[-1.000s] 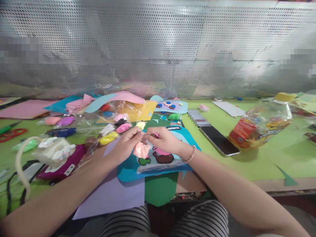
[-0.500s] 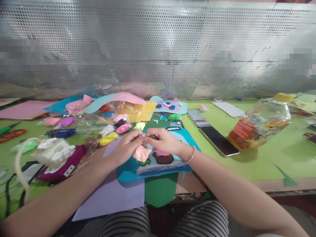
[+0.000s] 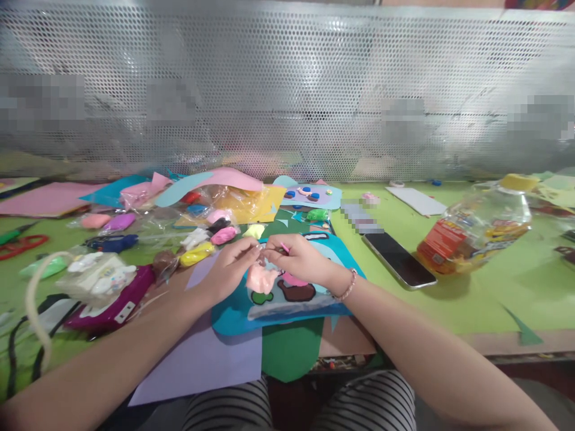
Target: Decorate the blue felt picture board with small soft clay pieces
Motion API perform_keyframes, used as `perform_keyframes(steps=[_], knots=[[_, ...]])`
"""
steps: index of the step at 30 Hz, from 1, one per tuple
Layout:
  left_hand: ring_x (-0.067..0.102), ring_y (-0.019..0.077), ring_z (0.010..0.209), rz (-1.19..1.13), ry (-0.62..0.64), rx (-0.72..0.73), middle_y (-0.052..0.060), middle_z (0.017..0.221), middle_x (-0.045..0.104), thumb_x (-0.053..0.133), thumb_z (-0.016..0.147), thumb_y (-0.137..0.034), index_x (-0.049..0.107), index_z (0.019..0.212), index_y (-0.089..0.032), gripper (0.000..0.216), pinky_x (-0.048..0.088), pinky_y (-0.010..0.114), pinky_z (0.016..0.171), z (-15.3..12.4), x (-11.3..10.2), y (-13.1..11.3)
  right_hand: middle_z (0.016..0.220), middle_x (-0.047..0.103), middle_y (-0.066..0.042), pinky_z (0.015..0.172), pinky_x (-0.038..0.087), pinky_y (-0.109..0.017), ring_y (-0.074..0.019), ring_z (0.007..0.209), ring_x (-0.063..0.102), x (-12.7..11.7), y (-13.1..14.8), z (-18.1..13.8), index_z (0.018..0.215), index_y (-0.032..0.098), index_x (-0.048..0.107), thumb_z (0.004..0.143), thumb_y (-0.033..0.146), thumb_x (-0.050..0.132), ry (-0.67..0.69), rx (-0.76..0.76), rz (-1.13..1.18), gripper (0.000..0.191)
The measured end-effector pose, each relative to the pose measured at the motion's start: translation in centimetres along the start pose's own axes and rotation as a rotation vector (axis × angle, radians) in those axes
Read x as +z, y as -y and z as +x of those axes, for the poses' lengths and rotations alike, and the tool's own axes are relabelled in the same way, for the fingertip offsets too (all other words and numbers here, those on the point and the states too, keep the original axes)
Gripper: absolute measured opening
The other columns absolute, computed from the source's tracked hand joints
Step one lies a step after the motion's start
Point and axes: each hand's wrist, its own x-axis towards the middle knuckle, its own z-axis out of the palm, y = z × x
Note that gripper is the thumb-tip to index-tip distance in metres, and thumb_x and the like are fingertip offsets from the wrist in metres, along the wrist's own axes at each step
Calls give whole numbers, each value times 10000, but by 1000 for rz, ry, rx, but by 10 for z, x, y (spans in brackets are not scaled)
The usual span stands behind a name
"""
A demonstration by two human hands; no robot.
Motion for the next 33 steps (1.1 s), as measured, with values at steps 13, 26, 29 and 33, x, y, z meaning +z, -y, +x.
perform_keyframes(steps=[13, 26, 29, 33], knots=[[455, 115, 655, -48, -155, -4, -24, 645, 460, 431, 871, -343, 454, 637, -173, 290, 349, 234, 628, 2, -4, -3, 544, 300, 57, 469, 228, -220, -65, 502, 269, -4, -8, 1, 566, 177, 329, 881, 302, 453, -16, -67, -55, 360], [482, 121, 641, -168, -49, -30, -15, 638, 491, 455, 844, -435, 500, 643, -176, 331, 378, 241, 623, 4, -3, 5, 550, 299, 55, 476, 245, -217, -70, 507, 282, -6, -2, 1, 577, 183, 314, 897, 262, 434, -7, -148, -113, 351], [495, 122, 678, -96, -45, -4, -18, 657, 509, 451, 855, -396, 504, 656, -173, 303, 379, 238, 648, 3, -3, 4, 557, 305, 53, 476, 246, -215, -69, 510, 277, -6, -5, 0, 580, 181, 312, 907, 298, 418, 6, -124, -95, 363], [444, 112, 617, -27, -8, 10, -27, 610, 460, 436, 856, -386, 477, 620, -169, 323, 341, 234, 585, 1, -4, 0, 556, 322, 49, 477, 240, -221, -72, 514, 283, -4, -6, -1, 578, 176, 352, 902, 371, 427, 48, -123, -133, 386]])
